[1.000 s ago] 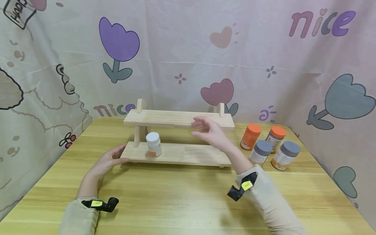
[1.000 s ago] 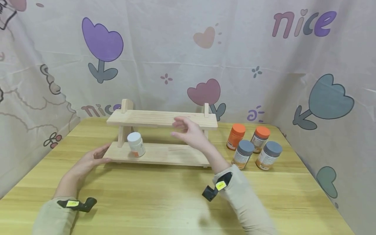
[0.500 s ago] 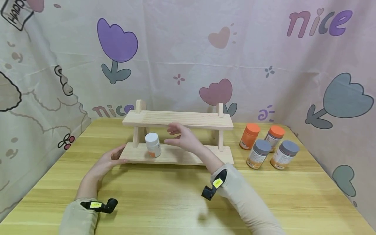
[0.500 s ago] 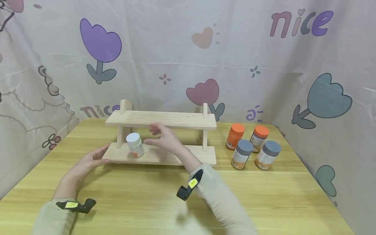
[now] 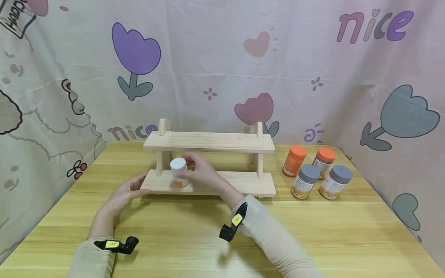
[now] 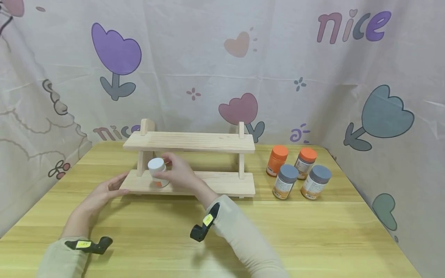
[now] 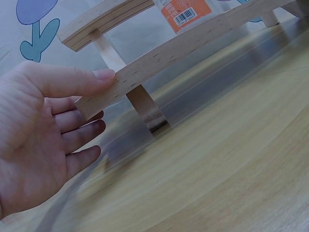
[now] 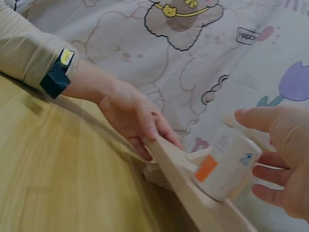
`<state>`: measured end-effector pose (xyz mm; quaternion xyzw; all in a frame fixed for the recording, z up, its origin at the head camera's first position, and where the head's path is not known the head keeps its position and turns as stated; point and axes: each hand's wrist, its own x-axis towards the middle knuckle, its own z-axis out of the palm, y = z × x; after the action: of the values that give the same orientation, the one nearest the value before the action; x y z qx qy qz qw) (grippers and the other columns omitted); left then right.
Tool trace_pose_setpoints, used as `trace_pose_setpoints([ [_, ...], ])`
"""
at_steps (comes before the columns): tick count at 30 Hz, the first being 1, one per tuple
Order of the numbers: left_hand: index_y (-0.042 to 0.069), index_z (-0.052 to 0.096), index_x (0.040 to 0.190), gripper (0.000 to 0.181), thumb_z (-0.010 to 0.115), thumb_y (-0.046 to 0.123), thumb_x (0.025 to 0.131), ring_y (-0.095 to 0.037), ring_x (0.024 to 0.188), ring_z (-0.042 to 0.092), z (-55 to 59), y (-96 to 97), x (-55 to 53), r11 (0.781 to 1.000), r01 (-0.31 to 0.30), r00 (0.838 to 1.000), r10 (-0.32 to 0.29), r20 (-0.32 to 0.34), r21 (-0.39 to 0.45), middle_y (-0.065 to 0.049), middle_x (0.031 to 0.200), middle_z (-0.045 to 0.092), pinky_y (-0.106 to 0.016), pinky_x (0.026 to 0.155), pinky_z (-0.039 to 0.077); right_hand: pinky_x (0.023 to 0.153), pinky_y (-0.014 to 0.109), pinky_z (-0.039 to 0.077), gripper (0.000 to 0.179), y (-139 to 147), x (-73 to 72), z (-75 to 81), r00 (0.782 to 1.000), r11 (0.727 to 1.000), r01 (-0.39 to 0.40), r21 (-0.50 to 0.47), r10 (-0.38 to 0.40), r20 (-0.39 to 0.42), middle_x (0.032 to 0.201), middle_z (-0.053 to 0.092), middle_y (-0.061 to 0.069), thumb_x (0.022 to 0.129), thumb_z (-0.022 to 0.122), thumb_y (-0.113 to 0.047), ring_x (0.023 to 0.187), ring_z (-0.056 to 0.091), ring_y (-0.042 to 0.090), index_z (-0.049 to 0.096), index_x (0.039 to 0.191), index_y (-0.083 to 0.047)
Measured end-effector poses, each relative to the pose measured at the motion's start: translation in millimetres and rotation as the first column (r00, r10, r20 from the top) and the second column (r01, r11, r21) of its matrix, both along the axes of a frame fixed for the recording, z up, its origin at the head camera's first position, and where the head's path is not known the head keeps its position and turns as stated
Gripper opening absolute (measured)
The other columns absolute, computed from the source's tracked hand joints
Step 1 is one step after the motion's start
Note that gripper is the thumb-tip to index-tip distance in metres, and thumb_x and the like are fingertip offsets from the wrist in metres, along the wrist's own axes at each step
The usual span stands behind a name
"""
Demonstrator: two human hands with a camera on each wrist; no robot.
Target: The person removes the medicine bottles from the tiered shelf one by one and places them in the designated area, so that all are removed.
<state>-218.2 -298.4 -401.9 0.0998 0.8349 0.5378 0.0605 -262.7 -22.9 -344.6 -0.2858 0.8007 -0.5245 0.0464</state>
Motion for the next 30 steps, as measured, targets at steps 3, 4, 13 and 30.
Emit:
trace_pose_setpoints([
  [3, -0.004, 0.013, 0.146, 0.078, 0.063, 0.015, 0.088, -0.042, 0.135, 0.017, -0.1, 0.4, 0.0, 1.000, 0.004, 1.000, -0.004, -0.005, 0.018, -0.026, 0.149, 0.015, -0.013, 0.099, 0.031, 0.083, 0.023, 0.046, 0.051, -3.4, 2.2, -0.7, 1.000, 1.000, 0.015, -0.005, -0.015, -0.003, 0.111, 0.060, 0.000, 0.079, 0.075, -0.018, 0.097, 0.056, 0.011, 0.053, 0.124, -0.006],
  [4, -0.004, 0.013, 0.146, 0.078, 0.063, 0.015, 0.088, -0.042, 0.135, 0.017, 0.0, 0.4, 0.1, 1.000, 0.005, 1.000, -0.005, -0.008, 0.020, -0.026, 0.149, 0.015, -0.007, 0.093, 0.031, 0.083, 0.023, 0.046, 0.050, -4.2, 2.7, -0.7, 1.000, 1.000, 0.022, -0.010, -0.022, -0.005, 0.111, 0.060, 0.001, 0.080, 0.074, -0.017, 0.096, 0.056, 0.011, 0.053, 0.123, -0.005],
  [13, -0.003, 0.013, 0.146, 0.078, 0.062, 0.016, 0.089, -0.043, 0.134, 0.017, 1.7, 1.2, 0.1, 1.000, -0.004, 1.000, 0.004, -0.004, 0.003, -0.026, 0.149, 0.015, -0.047, 0.107, 0.021, 0.079, 0.021, 0.046, 0.049, -6.4, 3.4, -1.6, 0.996, 0.998, 0.057, 0.033, -0.054, -0.071, 0.110, 0.061, 0.003, 0.080, 0.074, -0.018, 0.093, 0.057, 0.011, 0.054, 0.123, -0.004],
  [30, -0.003, 0.013, 0.146, 0.078, 0.062, 0.016, 0.089, -0.043, 0.134, 0.017, 0.6, 0.6, -0.2, 1.000, 0.007, 1.000, -0.007, -0.008, -0.001, -0.026, 0.149, 0.015, -0.021, 0.104, 0.029, 0.077, 0.020, 0.047, 0.045, 8.3, 9.6, 0.8, 0.987, 0.996, 0.026, 0.082, -0.013, -0.160, 0.106, 0.061, 0.002, 0.080, 0.074, -0.021, 0.090, 0.057, 0.011, 0.056, 0.119, -0.005],
])
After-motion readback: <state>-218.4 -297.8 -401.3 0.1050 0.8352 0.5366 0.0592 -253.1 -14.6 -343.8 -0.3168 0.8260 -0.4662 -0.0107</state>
